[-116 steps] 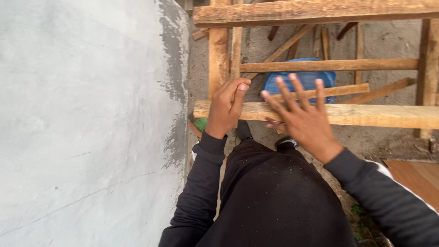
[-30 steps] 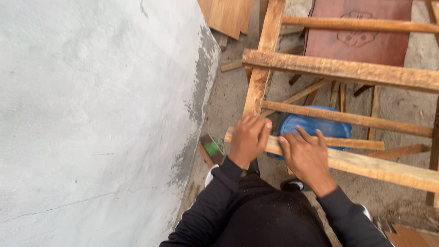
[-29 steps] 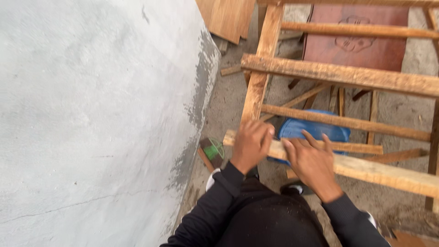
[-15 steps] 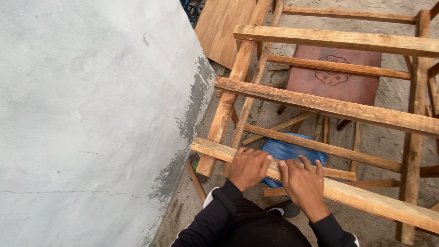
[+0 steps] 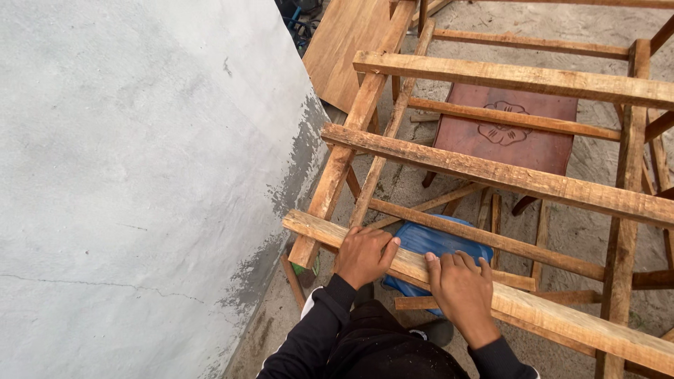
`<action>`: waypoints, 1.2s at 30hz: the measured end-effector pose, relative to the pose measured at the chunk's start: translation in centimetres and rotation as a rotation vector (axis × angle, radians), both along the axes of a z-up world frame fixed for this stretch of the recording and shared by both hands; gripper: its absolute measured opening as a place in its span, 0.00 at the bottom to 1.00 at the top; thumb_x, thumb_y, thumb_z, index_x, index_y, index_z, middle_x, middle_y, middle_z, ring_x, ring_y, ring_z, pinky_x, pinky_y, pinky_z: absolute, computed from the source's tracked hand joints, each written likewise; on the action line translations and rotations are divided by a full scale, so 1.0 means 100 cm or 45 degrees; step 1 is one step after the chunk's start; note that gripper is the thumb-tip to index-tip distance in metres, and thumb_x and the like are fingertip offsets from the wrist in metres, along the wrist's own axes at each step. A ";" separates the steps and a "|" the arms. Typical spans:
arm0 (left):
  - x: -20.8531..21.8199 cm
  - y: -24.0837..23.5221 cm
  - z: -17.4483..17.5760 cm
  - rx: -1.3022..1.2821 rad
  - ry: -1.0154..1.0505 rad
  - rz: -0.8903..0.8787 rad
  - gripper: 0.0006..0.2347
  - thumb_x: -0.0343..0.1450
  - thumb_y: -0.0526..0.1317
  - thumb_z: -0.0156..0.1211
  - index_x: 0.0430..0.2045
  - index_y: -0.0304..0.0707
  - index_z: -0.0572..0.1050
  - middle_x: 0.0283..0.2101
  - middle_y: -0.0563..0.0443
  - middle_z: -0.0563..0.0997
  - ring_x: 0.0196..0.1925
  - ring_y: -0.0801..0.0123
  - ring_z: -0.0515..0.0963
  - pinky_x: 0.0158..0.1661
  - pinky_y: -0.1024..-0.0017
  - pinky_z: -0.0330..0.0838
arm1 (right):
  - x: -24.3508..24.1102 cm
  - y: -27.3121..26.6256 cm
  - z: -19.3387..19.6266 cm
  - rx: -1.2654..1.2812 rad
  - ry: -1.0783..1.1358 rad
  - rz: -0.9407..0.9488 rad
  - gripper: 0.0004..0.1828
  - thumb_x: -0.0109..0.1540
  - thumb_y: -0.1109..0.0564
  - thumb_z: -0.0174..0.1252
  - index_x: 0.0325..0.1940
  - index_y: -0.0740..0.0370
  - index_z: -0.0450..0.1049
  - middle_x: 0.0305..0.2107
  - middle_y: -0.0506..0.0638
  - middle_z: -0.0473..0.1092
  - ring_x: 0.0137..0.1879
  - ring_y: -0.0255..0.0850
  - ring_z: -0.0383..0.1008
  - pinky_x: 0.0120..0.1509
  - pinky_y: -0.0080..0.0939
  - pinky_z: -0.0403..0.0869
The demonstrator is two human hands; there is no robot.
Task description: The person sands the wooden frame of a furniture piece by hand using a piece of sandpaper, moving their hand back and forth along the beams.
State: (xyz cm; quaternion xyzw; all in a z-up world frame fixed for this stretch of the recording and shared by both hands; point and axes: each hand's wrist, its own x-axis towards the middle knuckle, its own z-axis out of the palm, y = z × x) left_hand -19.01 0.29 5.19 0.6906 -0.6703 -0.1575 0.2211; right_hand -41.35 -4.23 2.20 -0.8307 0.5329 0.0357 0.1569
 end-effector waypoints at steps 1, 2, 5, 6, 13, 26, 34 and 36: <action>0.002 0.002 0.000 0.003 0.031 -0.021 0.15 0.77 0.46 0.52 0.24 0.36 0.80 0.28 0.46 0.82 0.36 0.57 0.80 0.48 0.57 0.68 | 0.002 0.003 -0.001 -0.033 -0.022 0.018 0.38 0.71 0.36 0.24 0.38 0.53 0.80 0.45 0.51 0.78 0.67 0.47 0.70 0.76 0.67 0.57; 0.007 0.005 -0.001 -0.161 0.118 -0.038 0.14 0.77 0.45 0.53 0.28 0.36 0.80 0.32 0.46 0.83 0.42 0.55 0.79 0.51 0.57 0.68 | -0.003 0.005 0.001 -0.076 -0.011 -0.024 0.37 0.69 0.35 0.25 0.37 0.53 0.80 0.44 0.52 0.76 0.63 0.48 0.69 0.72 0.64 0.59; 0.030 0.011 -0.003 -0.489 0.265 -0.019 0.10 0.77 0.42 0.55 0.34 0.35 0.80 0.41 0.46 0.83 0.56 0.54 0.78 0.59 0.55 0.65 | -0.023 0.001 0.010 -0.180 0.032 -0.121 0.35 0.68 0.36 0.29 0.39 0.55 0.81 0.41 0.52 0.71 0.53 0.48 0.68 0.63 0.59 0.64; 0.043 0.014 -0.005 -0.470 0.244 0.022 0.09 0.76 0.41 0.56 0.33 0.35 0.81 0.41 0.47 0.83 0.56 0.54 0.77 0.60 0.55 0.64 | -0.020 0.006 0.008 -0.180 0.057 -0.152 0.34 0.68 0.37 0.30 0.40 0.56 0.80 0.38 0.52 0.70 0.51 0.48 0.66 0.63 0.60 0.64; 0.119 0.016 -0.023 -0.352 0.176 0.096 0.09 0.73 0.41 0.58 0.32 0.35 0.80 0.38 0.48 0.81 0.47 0.58 0.78 0.51 0.55 0.66 | 0.098 0.023 -0.014 -0.235 0.052 -0.053 0.30 0.69 0.36 0.37 0.37 0.56 0.78 0.36 0.50 0.66 0.47 0.44 0.63 0.58 0.50 0.65; 0.156 0.015 -0.015 -0.375 0.262 -0.039 0.08 0.74 0.39 0.55 0.30 0.35 0.80 0.33 0.49 0.80 0.40 0.61 0.76 0.44 0.61 0.68 | 0.165 0.033 -0.012 -0.437 -0.377 -0.105 0.12 0.66 0.49 0.57 0.41 0.58 0.80 0.37 0.49 0.76 0.44 0.41 0.71 0.54 0.46 0.68; 0.166 0.007 -0.017 -0.262 0.465 0.065 0.09 0.78 0.39 0.53 0.33 0.33 0.77 0.36 0.46 0.82 0.40 0.57 0.79 0.42 0.61 0.74 | 0.223 0.040 0.006 -0.449 -0.501 0.127 0.17 0.61 0.49 0.59 0.47 0.62 0.80 0.43 0.52 0.78 0.49 0.42 0.73 0.53 0.50 0.68; 0.170 0.007 -0.016 -0.231 0.552 0.056 0.09 0.77 0.39 0.52 0.34 0.33 0.78 0.36 0.45 0.82 0.40 0.57 0.80 0.42 0.61 0.74 | 0.214 0.043 0.013 -0.472 -0.449 0.098 0.19 0.61 0.48 0.58 0.49 0.61 0.80 0.44 0.52 0.78 0.51 0.44 0.72 0.55 0.51 0.68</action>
